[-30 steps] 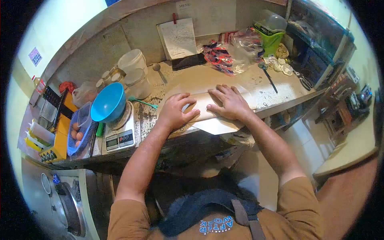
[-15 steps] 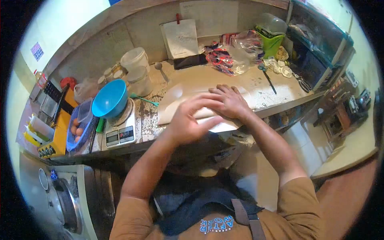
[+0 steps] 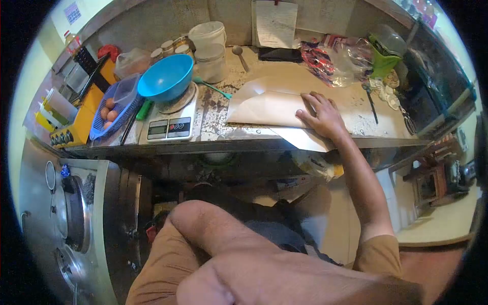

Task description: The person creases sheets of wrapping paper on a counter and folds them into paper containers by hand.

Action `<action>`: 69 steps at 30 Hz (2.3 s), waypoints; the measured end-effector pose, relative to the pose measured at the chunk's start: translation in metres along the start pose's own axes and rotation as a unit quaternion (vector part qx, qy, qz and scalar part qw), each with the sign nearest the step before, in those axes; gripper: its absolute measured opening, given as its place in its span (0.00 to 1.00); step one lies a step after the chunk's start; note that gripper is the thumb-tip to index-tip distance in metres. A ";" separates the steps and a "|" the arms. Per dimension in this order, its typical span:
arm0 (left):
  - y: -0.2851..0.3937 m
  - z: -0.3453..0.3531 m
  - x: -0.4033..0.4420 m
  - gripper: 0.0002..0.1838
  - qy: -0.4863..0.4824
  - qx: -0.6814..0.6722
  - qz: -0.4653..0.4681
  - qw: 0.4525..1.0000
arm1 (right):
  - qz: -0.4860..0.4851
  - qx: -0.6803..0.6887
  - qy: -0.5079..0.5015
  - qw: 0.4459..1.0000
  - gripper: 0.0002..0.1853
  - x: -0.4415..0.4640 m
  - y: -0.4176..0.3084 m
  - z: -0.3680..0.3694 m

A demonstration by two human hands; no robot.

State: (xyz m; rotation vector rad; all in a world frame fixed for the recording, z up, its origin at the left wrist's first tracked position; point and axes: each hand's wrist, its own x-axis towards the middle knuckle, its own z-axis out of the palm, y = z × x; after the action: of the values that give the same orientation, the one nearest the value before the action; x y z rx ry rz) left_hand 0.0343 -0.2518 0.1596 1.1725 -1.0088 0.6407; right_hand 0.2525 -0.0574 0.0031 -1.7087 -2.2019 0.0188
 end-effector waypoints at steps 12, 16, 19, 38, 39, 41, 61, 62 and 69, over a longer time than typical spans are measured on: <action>-0.013 0.001 -0.005 0.28 -0.027 -0.029 0.016 0.999 | -0.011 0.016 0.011 1.000 0.38 0.000 0.005 0.004; -0.010 -0.006 -0.007 0.28 -0.041 -0.028 0.017 0.999 | -0.003 0.011 0.007 1.000 0.38 0.001 0.004 0.003; -0.010 -0.012 -0.008 0.29 -0.050 -0.014 0.010 0.999 | -0.004 0.012 0.006 1.000 0.38 0.000 0.003 0.003; 0.033 -0.215 -0.194 0.20 0.174 0.758 -0.393 0.490 | 0.006 0.001 -0.025 1.000 0.38 -0.001 -0.006 -0.010; 0.033 -0.215 -0.194 0.20 0.175 0.762 -0.390 0.486 | 0.004 -0.001 -0.018 1.000 0.38 0.000 -0.004 -0.008; 0.032 -0.214 -0.194 0.21 0.179 0.769 -0.385 0.478 | -0.001 -0.003 -0.008 1.000 0.38 -0.001 0.000 -0.002; 0.030 -0.213 -0.195 0.22 0.260 0.743 -0.400 0.469 | 0.010 -0.002 -0.008 1.000 0.39 -0.001 0.004 0.002; 0.031 -0.212 -0.195 0.22 0.258 0.744 -0.403 0.466 | 0.010 -0.003 -0.007 1.000 0.39 -0.001 0.004 0.003; 0.030 -0.211 -0.193 0.20 0.265 0.739 -0.405 0.469 | 0.010 -0.001 -0.010 1.000 0.39 -0.002 0.001 -0.002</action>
State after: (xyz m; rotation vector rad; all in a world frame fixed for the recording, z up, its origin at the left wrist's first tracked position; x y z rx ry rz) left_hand -0.0114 -0.0256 -0.0120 2.4082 1.1080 0.9416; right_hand 0.2549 -0.0593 0.0042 -1.7399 -2.1996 0.0392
